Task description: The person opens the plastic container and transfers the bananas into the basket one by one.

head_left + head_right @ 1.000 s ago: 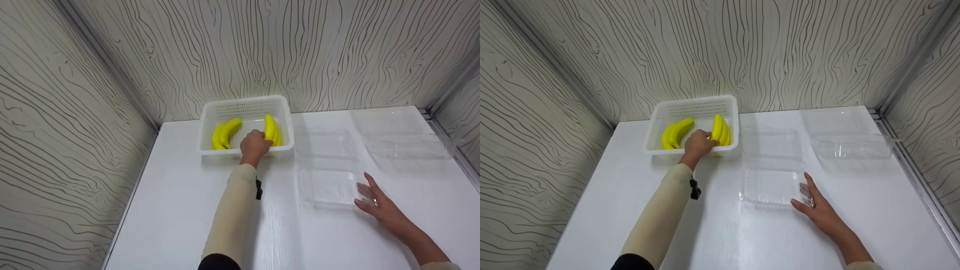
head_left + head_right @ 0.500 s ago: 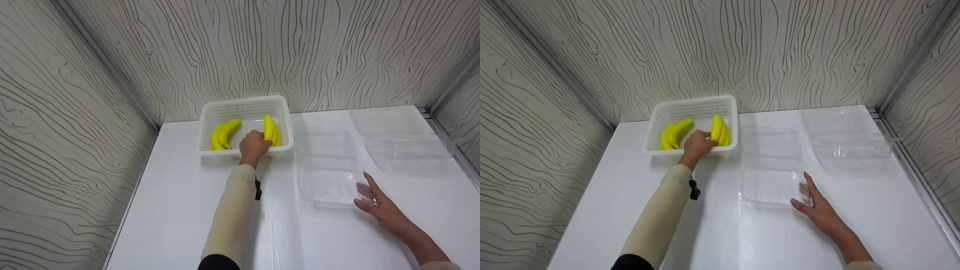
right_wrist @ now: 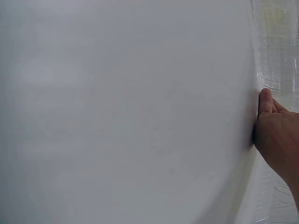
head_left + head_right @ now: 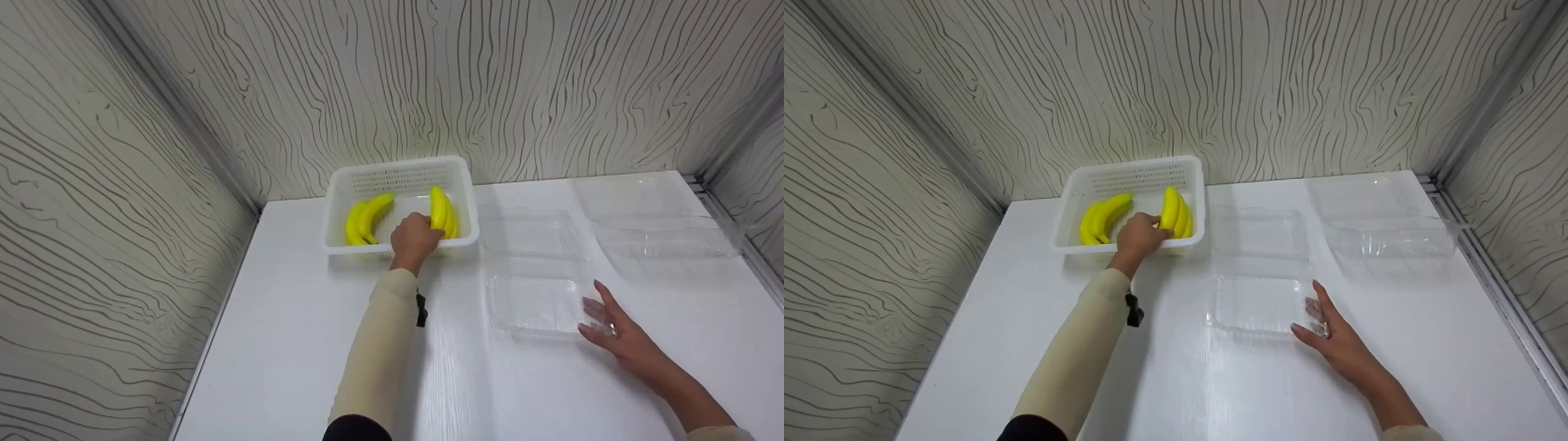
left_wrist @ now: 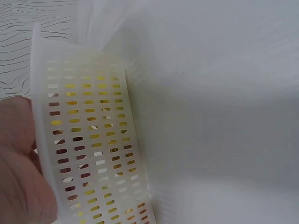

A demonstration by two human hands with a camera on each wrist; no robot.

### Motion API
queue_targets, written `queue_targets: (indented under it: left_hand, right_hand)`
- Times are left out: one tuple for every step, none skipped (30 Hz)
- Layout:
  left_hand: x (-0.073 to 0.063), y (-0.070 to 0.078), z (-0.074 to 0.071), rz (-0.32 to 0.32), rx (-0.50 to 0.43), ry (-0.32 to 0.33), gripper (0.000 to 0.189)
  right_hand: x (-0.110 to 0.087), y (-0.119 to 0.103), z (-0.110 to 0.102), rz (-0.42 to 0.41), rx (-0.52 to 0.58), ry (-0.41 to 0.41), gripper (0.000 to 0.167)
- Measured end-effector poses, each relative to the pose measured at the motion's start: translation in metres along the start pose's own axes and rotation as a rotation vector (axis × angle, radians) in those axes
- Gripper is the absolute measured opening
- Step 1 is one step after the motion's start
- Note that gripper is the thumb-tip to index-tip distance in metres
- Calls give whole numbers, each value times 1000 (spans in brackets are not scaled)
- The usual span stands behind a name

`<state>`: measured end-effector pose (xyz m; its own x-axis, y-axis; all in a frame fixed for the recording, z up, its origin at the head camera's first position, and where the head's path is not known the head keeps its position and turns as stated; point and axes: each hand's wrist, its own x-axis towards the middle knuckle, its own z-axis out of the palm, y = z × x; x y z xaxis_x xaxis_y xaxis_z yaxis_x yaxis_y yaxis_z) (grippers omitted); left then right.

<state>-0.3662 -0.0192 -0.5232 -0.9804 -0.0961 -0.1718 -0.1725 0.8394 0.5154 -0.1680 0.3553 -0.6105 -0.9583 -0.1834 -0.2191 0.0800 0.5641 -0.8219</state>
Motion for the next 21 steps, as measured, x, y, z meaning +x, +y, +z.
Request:
queue_targets:
  left_hand:
    - [0,0,0,2,-1,4,30]
    - [0,0,0,4,-1,6,29]
    - [0,0,0,4,-1,9,29]
    - [-1,0,0,4,-2,10,29]
    - [-1,0,0,3,-3,12,30]
    - [-1,0,0,2,-5,11,32]
    - [-1,0,0,1,-6,11,32]
    - [-1,0,0,1,-3,12,33]
    - [-1,0,0,1,-1,13,33]
    - [-1,0,0,0,0,14,34]
    - [-1,0,1,0,2,14,34]
    - [-1,0,1,0,3,15,33]
    - [0,1,1,-1,7,16,33]
    - [0,1,1,-5,10,17,34]
    - [-1,1,1,-11,10,17,35]
    - [-1,1,1,-16,9,17,36]
    - [-1,1,1,-21,6,15,37]
    - [-1,1,1,-28,2,14,39]
    - [-2,1,1,-33,0,14,40]
    - [-2,1,1,-36,-2,13,41]
    - [-2,2,1,-37,-3,12,40]
  right_hand:
    - [0,0,0,-4,3,1,95]
    - [0,0,-1,-6,3,4,95]
    - [0,1,-1,-9,4,6,95]
    - [0,1,-1,-11,6,9,95]
    - [-1,1,-1,-14,9,10,95]
    - [-1,1,-1,-17,12,10,95]
    - [-1,0,-1,-19,16,9,94]
    - [-2,0,-1,-21,18,8,94]
    - [-2,0,-1,-23,26,5,95]
    - [-3,0,-1,-23,31,3,95]
    - [-3,-1,-1,-24,36,0,95]
    - [-4,-1,-1,-26,43,-3,95]
    - [-4,-1,-1,-24,48,-3,95]
    - [-4,-1,-1,-22,50,-3,95]
    - [-4,-1,-1,-18,52,-3,96]
    - [-3,-1,-1,-18,46,-3,96]
    - [-3,-1,-1,-17,41,-2,96]
    - [-3,-1,-1,-13,32,-1,96]
    - [-2,-1,-1,-5,21,1,96]
    - [-2,-1,0,1,11,1,96]
    - [-2,-1,0,8,2,1,95]
